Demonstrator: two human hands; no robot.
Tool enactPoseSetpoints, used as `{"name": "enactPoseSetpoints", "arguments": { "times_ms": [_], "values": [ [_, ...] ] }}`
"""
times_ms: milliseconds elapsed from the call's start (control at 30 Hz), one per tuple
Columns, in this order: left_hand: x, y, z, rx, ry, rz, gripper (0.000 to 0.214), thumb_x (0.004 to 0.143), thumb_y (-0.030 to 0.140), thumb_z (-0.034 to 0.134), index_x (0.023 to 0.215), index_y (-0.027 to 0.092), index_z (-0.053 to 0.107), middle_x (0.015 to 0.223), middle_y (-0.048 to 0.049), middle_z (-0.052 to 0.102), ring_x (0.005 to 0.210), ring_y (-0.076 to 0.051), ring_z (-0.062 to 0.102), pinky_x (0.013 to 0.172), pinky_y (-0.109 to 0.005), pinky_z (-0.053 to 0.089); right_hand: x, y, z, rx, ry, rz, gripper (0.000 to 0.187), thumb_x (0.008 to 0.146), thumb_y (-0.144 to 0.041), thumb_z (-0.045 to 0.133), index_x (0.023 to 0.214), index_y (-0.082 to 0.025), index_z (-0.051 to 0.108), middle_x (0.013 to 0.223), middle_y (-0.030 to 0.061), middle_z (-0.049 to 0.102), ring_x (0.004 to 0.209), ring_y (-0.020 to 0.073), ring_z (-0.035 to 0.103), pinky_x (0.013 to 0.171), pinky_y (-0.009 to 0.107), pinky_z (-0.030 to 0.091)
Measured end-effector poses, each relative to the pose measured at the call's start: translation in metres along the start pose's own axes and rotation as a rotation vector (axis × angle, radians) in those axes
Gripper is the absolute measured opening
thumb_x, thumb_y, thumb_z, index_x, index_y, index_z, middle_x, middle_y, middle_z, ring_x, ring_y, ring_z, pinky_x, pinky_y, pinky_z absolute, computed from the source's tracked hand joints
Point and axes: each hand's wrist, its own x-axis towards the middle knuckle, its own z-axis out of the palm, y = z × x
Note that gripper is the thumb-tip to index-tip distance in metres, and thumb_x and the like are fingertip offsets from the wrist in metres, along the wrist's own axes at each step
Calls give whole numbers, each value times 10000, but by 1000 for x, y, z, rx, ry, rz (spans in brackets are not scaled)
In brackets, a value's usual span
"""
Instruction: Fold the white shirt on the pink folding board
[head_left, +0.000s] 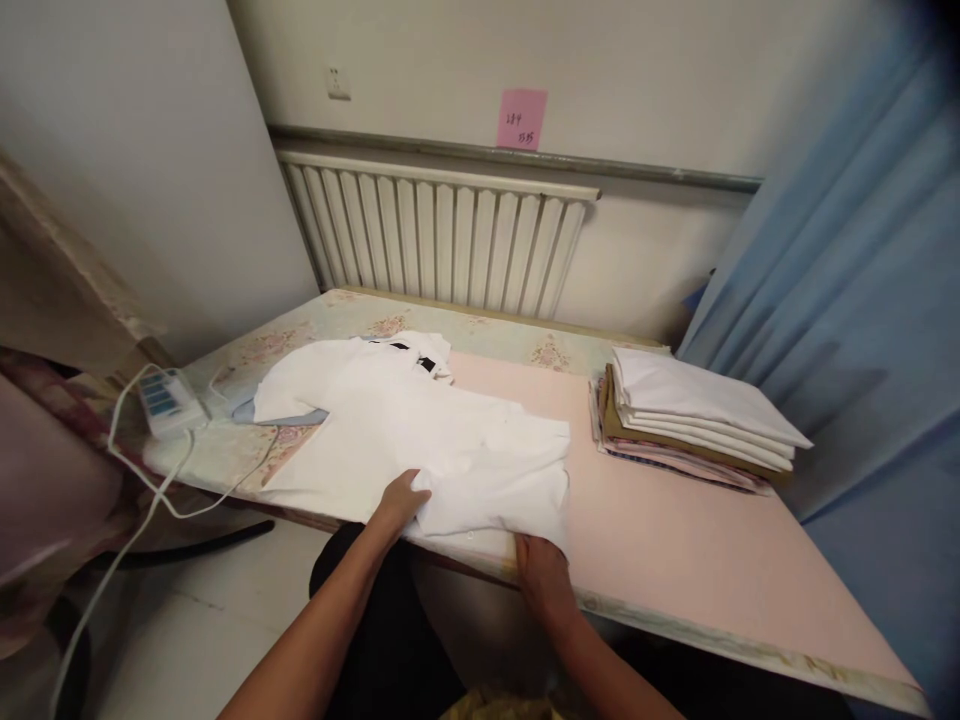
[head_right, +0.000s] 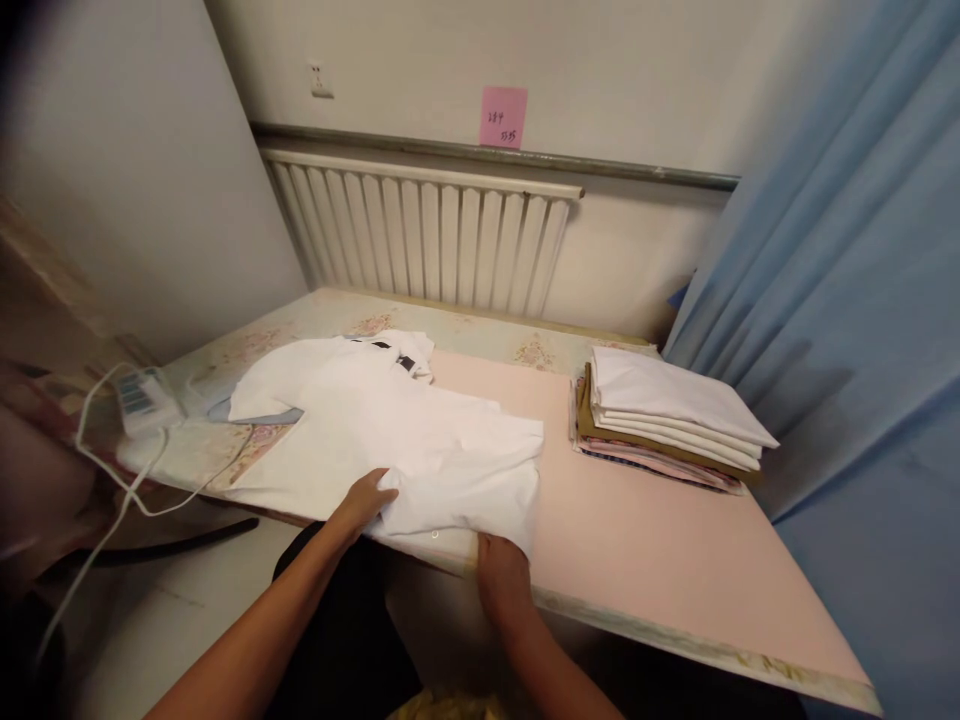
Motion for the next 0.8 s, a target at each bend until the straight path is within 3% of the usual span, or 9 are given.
{"name": "enactPoseSetpoints", "arguments": {
  "times_ms": [100, 300, 400, 533, 633, 700, 800],
  "values": [
    [-2, 3, -1, 12, -4, 0, 413, 743, 156, 573, 1154, 123, 609, 1082, -103, 698, 962, -206, 649, 787, -246, 480, -6, 5, 5, 6, -4, -29, 340, 962, -257, 335, 947, -166, 663, 862, 113, 701, 854, 227, 650, 788, 335, 480],
    [-7, 8, 1, 37, -40, 16, 419, 756, 165, 560, 1173, 144, 598, 1040, -70, 711, 901, -179, 661, 741, -228, 486, -7, 15, 8, 103, 106, 45, 476, 1000, -319, 197, 894, -172, 637, 794, 116, 676, 773, 220, 633, 717, 323, 472],
    [-9, 10, 5, 67, -36, 20, 416, 761, 161, 556, 1175, 156, 593, 1033, -56, 711, 899, -170, 660, 745, -226, 486, -9, 18, 8, 146, 145, 50, 437, 994, -314, 229, 848, -170, 615, 779, 113, 666, 739, 223, 626, 695, 328, 471],
    [-10, 13, 5, 134, 12, 15, 411, 748, 157, 577, 1159, 162, 593, 1040, -54, 700, 964, -184, 646, 835, -255, 484, -17, 21, 10, 106, 110, -59, 279, 952, -232, 346, 943, -159, 614, 868, 117, 671, 836, 237, 627, 781, 346, 475],
    [-16, 19, 5, 192, 113, 19, 503, 766, 144, 557, 1266, 126, 508, 1215, -124, 617, 1126, -236, 575, 981, -348, 436, -21, 24, 11, 78, 95, -82, 248, 918, -174, 394, 1037, -163, 611, 966, 117, 668, 929, 244, 613, 853, 364, 465],
    [-23, 27, 12, 269, 249, 150, 535, 799, 140, 514, 1328, 92, 443, 1320, -179, 525, 1239, -281, 483, 1056, -432, 379, -22, 24, 12, 78, 92, -87, 260, 907, -151, 406, 1071, -165, 607, 1003, 112, 662, 960, 243, 603, 880, 372, 460],
    [-39, 43, 38, 427, 400, 595, 465, 830, 112, 458, 1294, 93, 482, 1305, -191, 531, 1274, -298, 443, 1069, -490, 374, -22, 24, 12, 89, 83, -80, 278, 897, -132, 416, 1104, -160, 599, 1015, 108, 660, 964, 241, 599, 889, 378, 463]
  ]
}}
